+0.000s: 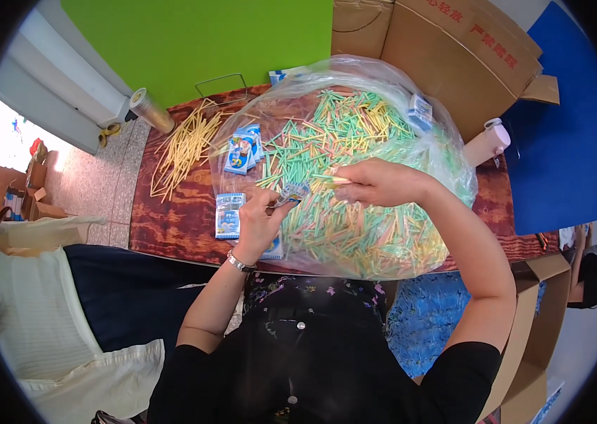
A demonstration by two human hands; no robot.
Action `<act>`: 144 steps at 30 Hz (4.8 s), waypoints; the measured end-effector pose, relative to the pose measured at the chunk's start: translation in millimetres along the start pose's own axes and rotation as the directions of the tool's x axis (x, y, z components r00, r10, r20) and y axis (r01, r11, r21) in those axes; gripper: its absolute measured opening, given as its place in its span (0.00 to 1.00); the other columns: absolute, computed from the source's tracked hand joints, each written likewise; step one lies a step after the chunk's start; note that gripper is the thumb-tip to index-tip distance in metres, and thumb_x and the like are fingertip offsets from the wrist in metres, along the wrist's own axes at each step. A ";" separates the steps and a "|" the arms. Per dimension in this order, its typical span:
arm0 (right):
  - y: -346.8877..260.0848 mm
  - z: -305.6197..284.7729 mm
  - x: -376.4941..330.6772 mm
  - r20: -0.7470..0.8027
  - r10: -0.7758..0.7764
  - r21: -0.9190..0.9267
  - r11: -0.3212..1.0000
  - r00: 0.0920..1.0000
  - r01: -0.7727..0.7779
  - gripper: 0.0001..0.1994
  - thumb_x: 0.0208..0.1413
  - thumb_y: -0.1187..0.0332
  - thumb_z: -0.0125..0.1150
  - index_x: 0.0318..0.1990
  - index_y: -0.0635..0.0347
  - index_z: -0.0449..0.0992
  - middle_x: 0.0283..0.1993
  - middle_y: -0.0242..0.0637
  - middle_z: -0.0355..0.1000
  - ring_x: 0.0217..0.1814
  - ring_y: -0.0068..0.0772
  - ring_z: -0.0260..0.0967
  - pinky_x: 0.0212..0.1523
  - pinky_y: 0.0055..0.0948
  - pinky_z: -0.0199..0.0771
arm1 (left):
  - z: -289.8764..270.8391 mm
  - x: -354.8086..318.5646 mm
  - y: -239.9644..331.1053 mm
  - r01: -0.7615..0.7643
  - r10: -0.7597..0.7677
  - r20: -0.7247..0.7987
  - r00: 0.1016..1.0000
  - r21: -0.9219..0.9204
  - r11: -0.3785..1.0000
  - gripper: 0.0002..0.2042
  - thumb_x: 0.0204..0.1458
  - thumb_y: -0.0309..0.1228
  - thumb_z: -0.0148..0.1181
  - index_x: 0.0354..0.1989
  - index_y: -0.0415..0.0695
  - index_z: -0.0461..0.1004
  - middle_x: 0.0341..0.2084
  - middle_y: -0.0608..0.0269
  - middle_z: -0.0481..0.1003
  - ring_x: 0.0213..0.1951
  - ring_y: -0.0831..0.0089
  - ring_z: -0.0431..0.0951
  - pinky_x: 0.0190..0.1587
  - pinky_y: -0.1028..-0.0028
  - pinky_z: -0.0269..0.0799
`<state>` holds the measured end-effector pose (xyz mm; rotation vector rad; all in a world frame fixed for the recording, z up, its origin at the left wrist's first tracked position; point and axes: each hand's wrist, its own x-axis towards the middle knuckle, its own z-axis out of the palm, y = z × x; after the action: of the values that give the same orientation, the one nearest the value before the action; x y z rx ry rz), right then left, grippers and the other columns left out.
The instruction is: Packing small blue packets into a large clear bag filled with shredded paper filler.
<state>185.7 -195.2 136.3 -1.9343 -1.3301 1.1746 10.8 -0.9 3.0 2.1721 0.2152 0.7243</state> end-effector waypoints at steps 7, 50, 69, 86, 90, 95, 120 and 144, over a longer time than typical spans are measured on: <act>-9.4 8.0 29.4 -0.018 -0.176 -0.386 0.909 0.984 0.156 0.13 0.64 0.59 0.50 0.35 0.60 0.68 0.27 0.47 0.71 0.29 0.50 0.71 0.32 0.45 0.69 | -9.7 -0.1 7.9 -0.015 0.015 -0.016 1.000 0.009 1.000 0.09 0.44 0.23 0.66 0.30 0.37 0.71 0.24 0.53 0.73 0.26 0.59 0.76 0.27 0.65 0.69; -64.9 5.2 70.8 0.186 0.209 -0.798 0.602 0.960 0.023 0.11 0.58 0.64 0.57 0.36 0.61 0.80 0.35 0.46 0.77 0.39 0.49 0.75 0.39 0.43 0.74 | -15.2 -6.4 -3.0 -0.072 0.072 0.016 0.997 0.015 0.997 0.07 0.44 0.21 0.64 0.31 0.39 0.73 0.24 0.56 0.74 0.24 0.62 0.77 0.26 0.69 0.71; -36.1 -2.0 44.0 -0.108 -0.175 -0.231 0.962 0.979 0.147 0.27 0.50 0.61 0.68 0.56 0.58 0.68 0.47 0.49 0.72 0.36 0.47 0.74 0.40 0.35 0.76 | -16.9 -1.7 -12.3 0.194 -0.144 0.147 0.979 -0.430 0.882 0.12 0.48 0.20 0.65 0.43 0.38 0.75 0.30 0.66 0.77 0.35 0.80 0.78 0.35 0.76 0.76; 16.8 80.5 163.7 -0.627 -0.237 -0.076 0.967 0.742 0.244 0.07 0.54 0.66 0.61 0.38 0.57 0.75 0.30 0.41 0.72 0.33 0.45 0.72 0.32 0.38 0.72 | -68.6 40.9 -119.5 0.171 -0.170 0.018 0.985 -0.075 0.982 0.07 0.56 0.28 0.58 0.37 0.39 0.80 0.18 0.70 0.69 0.21 0.82 0.66 0.23 0.78 0.62; 50.1 114.8 178.5 -0.230 -0.321 -0.533 0.831 0.919 0.156 0.18 0.50 0.55 0.64 0.42 0.56 0.73 0.33 0.39 0.73 0.41 0.40 0.73 0.37 0.43 0.74 | -75.4 70.5 -180.4 0.412 -0.385 0.211 0.898 -0.102 0.905 0.11 0.59 0.33 0.58 0.39 0.37 0.79 0.20 0.74 0.71 0.20 0.88 0.67 0.21 0.83 0.63; 43.8 136.9 177.2 -0.218 -0.232 -0.681 0.732 0.948 0.023 0.21 0.43 0.53 0.69 0.40 0.57 0.74 0.42 0.38 0.73 0.48 0.45 0.69 0.42 0.43 0.75 | -50.9 86.0 -182.1 0.487 -0.456 0.190 0.869 -0.181 0.854 0.14 0.57 0.35 0.59 0.41 0.34 0.77 0.25 0.68 0.75 0.25 0.85 0.74 0.27 0.81 0.75; 36.9 84.6 101.3 -0.497 -0.396 -0.175 0.917 0.772 0.358 0.10 0.54 0.71 0.62 0.43 0.62 0.75 0.38 0.42 0.74 0.37 0.45 0.73 0.38 0.34 0.73 | -21.0 8.4 -37.9 0.243 -0.218 0.216 0.952 -0.097 0.965 0.13 0.42 0.32 0.72 0.23 0.36 0.73 0.16 0.65 0.68 0.20 0.82 0.63 0.21 0.75 0.58; 209.6 -71.8 140.6 -0.626 0.573 -0.202 0.536 0.529 -0.820 0.19 0.55 0.62 0.54 0.51 0.62 0.73 0.57 0.49 0.69 0.60 0.51 0.67 0.56 0.48 0.67 | -19.1 -2.5 -24.6 0.402 -0.352 0.261 0.899 -0.168 0.900 0.16 0.45 0.32 0.71 0.21 0.37 0.68 0.13 0.68 0.62 0.19 0.82 0.59 0.20 0.76 0.57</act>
<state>368.4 -143.4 -44.8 -3.0872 -0.4991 0.5383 0.1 26.6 -7.1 1.9025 0.4084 0.2620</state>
